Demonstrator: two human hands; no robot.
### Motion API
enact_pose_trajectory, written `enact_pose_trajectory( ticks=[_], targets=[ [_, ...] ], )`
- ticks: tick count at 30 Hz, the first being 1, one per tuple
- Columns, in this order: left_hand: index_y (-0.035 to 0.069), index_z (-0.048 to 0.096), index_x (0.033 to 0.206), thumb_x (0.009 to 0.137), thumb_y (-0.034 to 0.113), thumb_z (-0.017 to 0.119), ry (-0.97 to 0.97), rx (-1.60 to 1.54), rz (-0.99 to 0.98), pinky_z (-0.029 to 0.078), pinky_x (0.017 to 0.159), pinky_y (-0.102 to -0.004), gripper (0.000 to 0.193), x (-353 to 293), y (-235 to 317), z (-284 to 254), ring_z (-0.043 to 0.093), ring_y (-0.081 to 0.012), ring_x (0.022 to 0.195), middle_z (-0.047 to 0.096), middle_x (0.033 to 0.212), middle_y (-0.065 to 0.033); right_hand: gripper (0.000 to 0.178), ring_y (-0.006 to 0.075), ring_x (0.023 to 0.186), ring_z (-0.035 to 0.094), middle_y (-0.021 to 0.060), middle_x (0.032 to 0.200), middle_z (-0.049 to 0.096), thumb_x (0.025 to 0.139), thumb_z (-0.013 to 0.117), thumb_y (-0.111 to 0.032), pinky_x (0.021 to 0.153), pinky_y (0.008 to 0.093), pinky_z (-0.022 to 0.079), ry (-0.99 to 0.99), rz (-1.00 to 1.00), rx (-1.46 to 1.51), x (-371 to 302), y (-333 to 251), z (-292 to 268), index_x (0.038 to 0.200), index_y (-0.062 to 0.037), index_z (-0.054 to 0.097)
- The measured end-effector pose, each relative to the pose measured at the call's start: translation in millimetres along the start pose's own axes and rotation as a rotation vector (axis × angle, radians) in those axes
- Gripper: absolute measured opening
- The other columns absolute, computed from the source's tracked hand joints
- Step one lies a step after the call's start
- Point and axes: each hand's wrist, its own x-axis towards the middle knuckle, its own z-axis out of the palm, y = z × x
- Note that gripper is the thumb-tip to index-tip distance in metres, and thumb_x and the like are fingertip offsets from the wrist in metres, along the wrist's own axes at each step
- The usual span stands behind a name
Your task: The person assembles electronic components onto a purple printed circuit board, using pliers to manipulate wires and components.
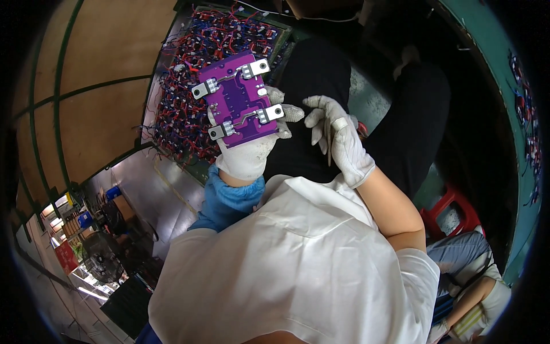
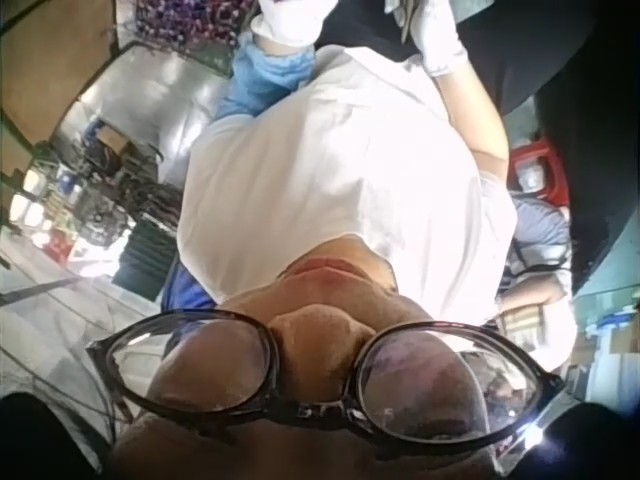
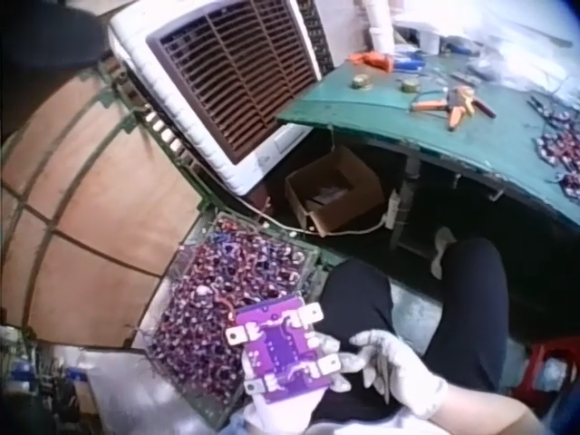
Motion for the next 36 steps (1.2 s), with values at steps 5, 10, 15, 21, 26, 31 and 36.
enact_pose_trajectory(
  ticks=[5,10,15,21,26,31,36],
  targets=[
    [0.000,0.043,0.124,0.082,0.071,0.030,0.018,0.016,-0.072,0.056,0.070,-0.0411,0.084,-4,3,0,0.059,-0.0388,0.098,0.055,0.110,-0.0195,0.082,0.0086,0.064,0.050,0.0060,0.087,0.052,0.083,0.032,-0.069,0.047,0.0179,0.039,-0.097,-0.039,0.033,-9,20,3,0.119,0.0036,0.043],
    [-0.002,0.043,0.122,0.078,0.075,0.033,-0.034,-0.156,-0.119,0.055,0.069,-0.0432,0.090,-5,3,-1,0.059,-0.0422,0.097,0.055,0.110,-0.0189,0.068,0.0086,0.063,0.048,0.0037,0.083,0.052,0.089,0.030,-0.059,0.051,0.0196,0.039,-0.062,0.088,0.042,-16,16,8,0.116,0.0007,0.047],
    [-0.005,0.046,0.118,0.082,0.072,0.027,-0.016,-0.242,-0.148,0.053,0.067,-0.0445,0.087,-7,4,-10,0.059,-0.0435,0.097,0.055,0.110,-0.0194,0.055,0.0085,0.060,0.047,0.0023,0.079,0.052,0.094,0.027,-0.047,0.053,0.0197,0.040,-0.025,0.187,0.046,-14,8,13,0.113,-0.0010,0.050],
    [-0.006,0.046,0.117,0.084,0.070,0.020,-0.015,-0.273,-0.128,0.053,0.068,-0.0427,0.087,-11,6,-5,0.059,-0.0428,0.094,0.055,0.110,-0.0199,0.062,0.0081,0.059,0.046,0.0018,0.078,0.052,0.092,0.030,-0.055,0.053,0.0198,0.040,-0.096,0.172,0.096,-13,15,10,0.114,-0.0004,0.049],
    [-0.003,0.046,0.117,0.090,0.041,0.042,-0.070,-0.046,-0.087,0.055,0.068,-0.0369,0.052,-11,7,-13,0.062,-0.0335,0.092,0.055,0.111,-0.0178,0.063,0.0079,0.060,0.047,0.0021,0.079,0.052,0.091,0.032,-0.056,0.053,0.0197,0.040,-0.125,0.113,0.080,-13,19,7,0.114,-0.0003,0.049],
    [-0.002,0.047,0.117,0.085,0.004,0.054,-0.072,0.146,-0.076,0.056,0.068,-0.0301,0.033,-14,8,-16,0.063,-0.0237,0.091,0.057,0.110,-0.0154,0.057,0.0077,0.060,0.047,0.0022,0.079,0.052,0.094,0.030,-0.051,0.053,0.0196,0.040,-0.130,0.155,0.092,-13,16,8,0.113,-0.0004,0.049],
    [-0.002,0.047,0.115,0.087,0.008,0.053,-0.085,0.050,-0.080,0.056,0.065,-0.0305,0.030,-12,8,-10,0.063,-0.0232,0.090,0.057,0.109,-0.0143,0.055,0.0076,0.060,0.047,0.0023,0.079,0.053,0.095,0.029,-0.048,0.053,0.0195,0.040,-0.131,0.156,0.099,-13,19,7,0.113,-0.0002,0.049]
  ],
)
